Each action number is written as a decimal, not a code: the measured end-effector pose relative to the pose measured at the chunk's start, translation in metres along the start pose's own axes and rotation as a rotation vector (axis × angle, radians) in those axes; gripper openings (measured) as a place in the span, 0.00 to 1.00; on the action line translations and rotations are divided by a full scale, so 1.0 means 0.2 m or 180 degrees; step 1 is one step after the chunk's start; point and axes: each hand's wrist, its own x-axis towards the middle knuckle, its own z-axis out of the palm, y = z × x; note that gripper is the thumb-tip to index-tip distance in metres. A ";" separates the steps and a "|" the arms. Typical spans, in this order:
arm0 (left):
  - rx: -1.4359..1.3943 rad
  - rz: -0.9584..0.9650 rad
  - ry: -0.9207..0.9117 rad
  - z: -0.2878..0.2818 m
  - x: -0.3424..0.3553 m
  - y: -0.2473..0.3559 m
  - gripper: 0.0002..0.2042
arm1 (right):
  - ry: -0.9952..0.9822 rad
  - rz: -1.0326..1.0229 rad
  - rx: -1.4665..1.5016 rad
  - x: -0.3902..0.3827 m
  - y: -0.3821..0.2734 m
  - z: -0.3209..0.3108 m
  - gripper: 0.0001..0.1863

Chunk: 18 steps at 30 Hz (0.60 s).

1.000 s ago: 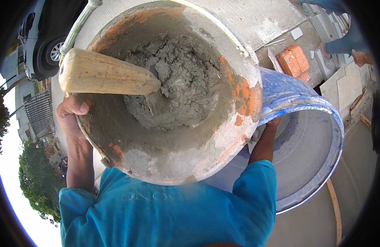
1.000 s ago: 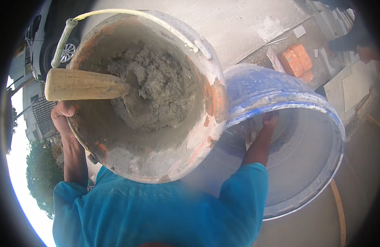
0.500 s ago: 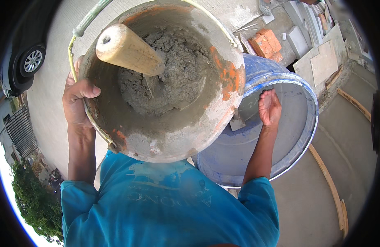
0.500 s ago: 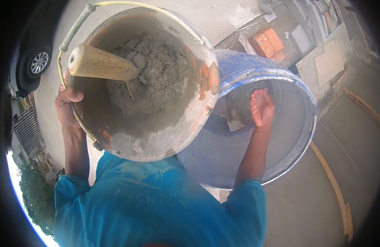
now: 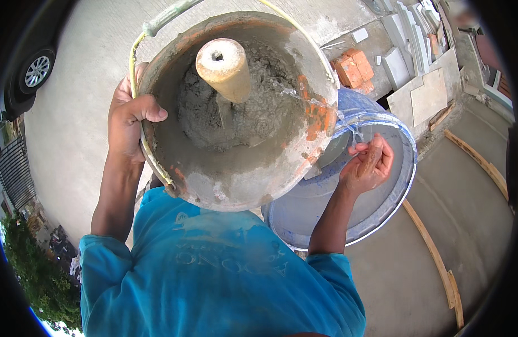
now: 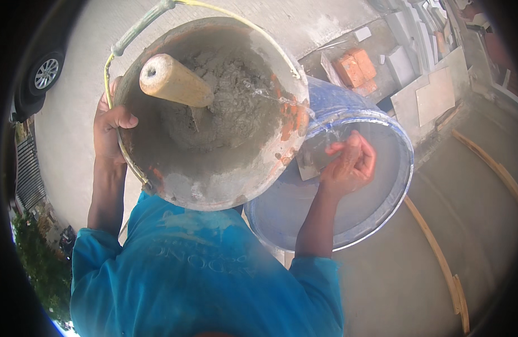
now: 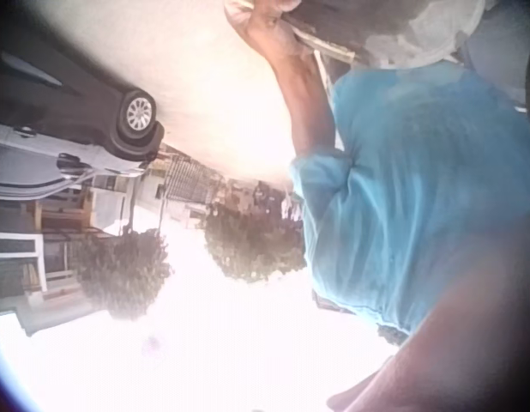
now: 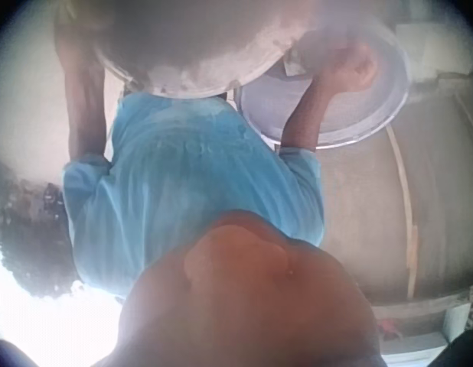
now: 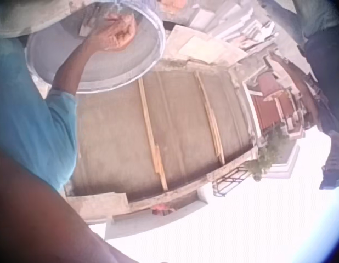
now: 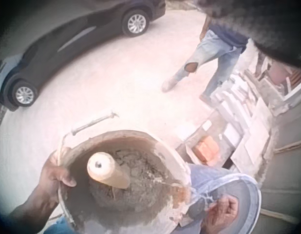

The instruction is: The person scoops wet cement from a bucket with a trowel and applies it to a vertical wall surface. They use a wooden straightedge to level and smooth the applied cement, repeatedly scraping off excess material and returning it to the bucket. The person continues this cycle of applying and leveling the cement across the wall.

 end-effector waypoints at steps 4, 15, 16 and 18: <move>0.0067 -0.0002 -0.0081 0.02 0.01 0.01 0.27 | 0.0904 0.1590 0.0002 0.14 1.12 -0.54 0.18; 0.0355 0.0205 0.0397 0.03 -0.06 -0.02 0.43 | 0.2014 0.2996 0.1765 0.21 2.40 -1.07 0.19; 0.0274 0.0173 0.0311 0.06 -0.05 -0.03 0.41 | 0.2042 0.2883 0.1936 0.19 2.37 -1.15 0.19; 0.0006 0.0092 -0.0048 0.13 0.03 -0.05 0.39 | 0.0673 0.2030 0.3026 0.27 2.30 -1.37 0.12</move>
